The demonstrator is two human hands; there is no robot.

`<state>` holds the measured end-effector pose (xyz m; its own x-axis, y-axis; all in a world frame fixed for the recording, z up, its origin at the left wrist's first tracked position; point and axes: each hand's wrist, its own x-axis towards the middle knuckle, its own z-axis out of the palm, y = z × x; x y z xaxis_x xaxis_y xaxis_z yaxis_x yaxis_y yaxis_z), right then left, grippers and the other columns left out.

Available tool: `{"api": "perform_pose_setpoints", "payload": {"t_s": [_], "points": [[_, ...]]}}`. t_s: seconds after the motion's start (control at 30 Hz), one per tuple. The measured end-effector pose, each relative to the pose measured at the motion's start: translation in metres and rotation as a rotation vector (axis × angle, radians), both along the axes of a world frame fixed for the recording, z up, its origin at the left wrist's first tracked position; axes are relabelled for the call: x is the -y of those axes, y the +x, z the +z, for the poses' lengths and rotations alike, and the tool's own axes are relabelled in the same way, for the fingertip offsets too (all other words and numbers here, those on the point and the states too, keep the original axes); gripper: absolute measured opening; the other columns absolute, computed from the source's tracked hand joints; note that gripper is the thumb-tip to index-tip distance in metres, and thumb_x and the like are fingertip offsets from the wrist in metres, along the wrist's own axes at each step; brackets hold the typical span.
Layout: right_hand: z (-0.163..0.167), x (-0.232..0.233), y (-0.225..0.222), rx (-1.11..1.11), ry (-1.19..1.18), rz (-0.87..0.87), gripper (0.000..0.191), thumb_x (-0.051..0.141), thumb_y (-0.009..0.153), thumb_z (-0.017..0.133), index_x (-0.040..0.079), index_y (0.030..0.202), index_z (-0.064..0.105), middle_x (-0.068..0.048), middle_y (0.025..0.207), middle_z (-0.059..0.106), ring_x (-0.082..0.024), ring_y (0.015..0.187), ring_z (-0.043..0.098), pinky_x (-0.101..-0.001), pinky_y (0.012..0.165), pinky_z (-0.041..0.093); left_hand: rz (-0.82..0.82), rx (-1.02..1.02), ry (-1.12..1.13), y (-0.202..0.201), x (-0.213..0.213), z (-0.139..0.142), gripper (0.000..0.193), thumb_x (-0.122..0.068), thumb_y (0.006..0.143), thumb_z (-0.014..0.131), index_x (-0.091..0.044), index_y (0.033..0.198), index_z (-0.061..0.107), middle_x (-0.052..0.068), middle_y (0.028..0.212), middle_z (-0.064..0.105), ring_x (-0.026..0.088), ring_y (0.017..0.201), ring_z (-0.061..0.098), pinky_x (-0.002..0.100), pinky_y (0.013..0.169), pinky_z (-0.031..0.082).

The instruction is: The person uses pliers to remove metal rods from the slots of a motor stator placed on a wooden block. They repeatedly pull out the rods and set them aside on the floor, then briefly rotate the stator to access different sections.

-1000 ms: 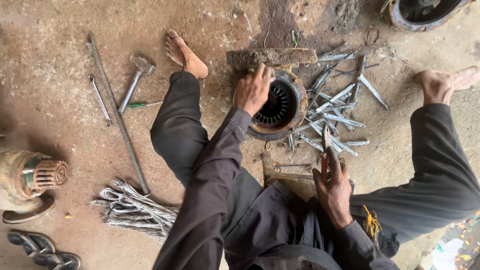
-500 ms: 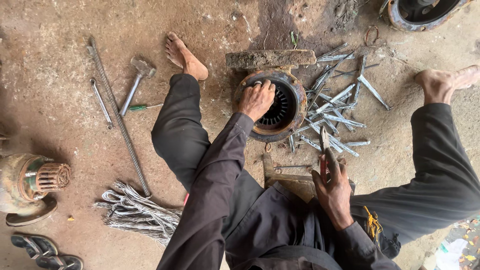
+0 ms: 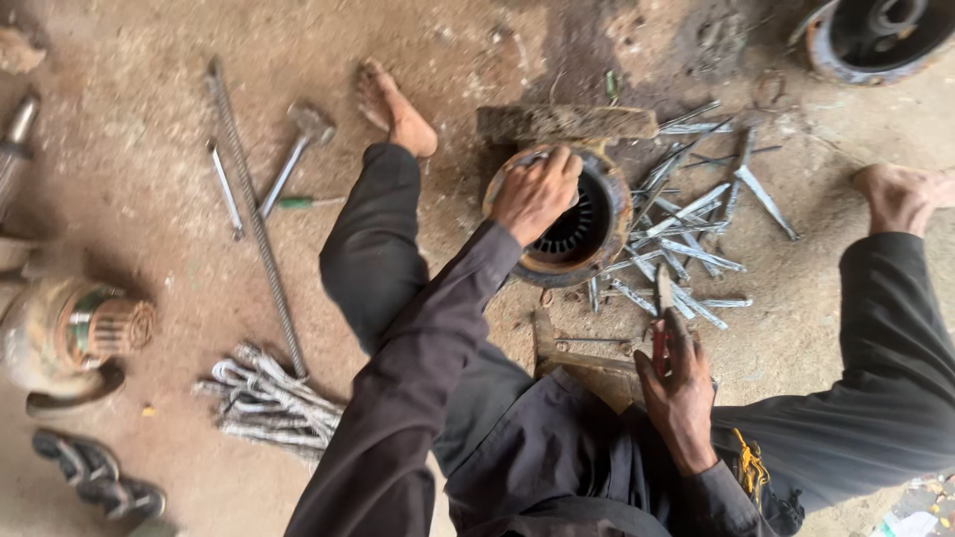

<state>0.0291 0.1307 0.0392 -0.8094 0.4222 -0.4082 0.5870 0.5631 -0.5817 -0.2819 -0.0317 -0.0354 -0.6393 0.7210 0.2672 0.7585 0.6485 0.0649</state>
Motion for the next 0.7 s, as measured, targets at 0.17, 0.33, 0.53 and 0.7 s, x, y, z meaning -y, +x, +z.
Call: {"api": "perform_pose_setpoints", "payload": {"t_s": [0.17, 0.33, 0.53, 0.7], "points": [[-0.008, -0.003, 0.001, 0.032, -0.007, 0.019, 0.083, 0.025, 0.087, 0.076, 0.019, 0.160, 0.038, -0.016, 0.112, 0.060, -0.024, 0.079, 0.067, -0.0410, 0.066, 0.063, 0.018, 0.104, 0.222, 0.009, 0.026, 0.112, 0.028, -0.030, 0.096, 0.075, -0.011, 0.112, 0.063, 0.003, 0.095, 0.061, 0.010, 0.064, 0.063, 0.025, 0.047, 0.053], [-0.007, -0.003, 0.000, 0.064, -0.056, 0.011, 0.082, 0.029, 0.089, 0.074, 0.021, 0.161, 0.036, -0.017, 0.120, 0.061, -0.028, 0.088, 0.070, -0.0433, 0.070, 0.065, 0.043, 0.099, 0.390, 0.019, 0.047, 0.214, 0.031, -0.039, 0.102, 0.072, -0.018, 0.120, 0.059, -0.002, 0.110, 0.063, 0.010, 0.086, 0.068, 0.026, 0.071, 0.060], [0.000, -0.007, 0.009, 0.025, -0.114, -0.021, 0.081, 0.029, 0.087, 0.074, 0.019, 0.158, 0.037, -0.024, 0.134, 0.059, -0.038, 0.110, 0.068, -0.0532, 0.088, 0.061, -0.071, 0.279, 0.477, 0.027, 0.002, 0.209, 0.065, -0.052, 0.093, 0.068, -0.006, 0.138, 0.057, 0.004, 0.105, 0.071, 0.012, 0.068, 0.067, 0.026, 0.053, 0.053], [-0.004, -0.015, 0.012, 0.121, -0.329, -0.176, 0.067, 0.026, 0.087, 0.076, 0.009, 0.143, 0.043, -0.024, 0.144, 0.058, -0.040, 0.127, 0.064, -0.0563, 0.101, 0.054, 0.091, 0.391, 0.271, 0.028, 0.016, 0.138, 0.040, -0.045, 0.105, 0.061, -0.019, 0.134, 0.063, 0.000, 0.108, 0.074, 0.012, 0.074, 0.070, 0.026, 0.054, 0.054]]}}
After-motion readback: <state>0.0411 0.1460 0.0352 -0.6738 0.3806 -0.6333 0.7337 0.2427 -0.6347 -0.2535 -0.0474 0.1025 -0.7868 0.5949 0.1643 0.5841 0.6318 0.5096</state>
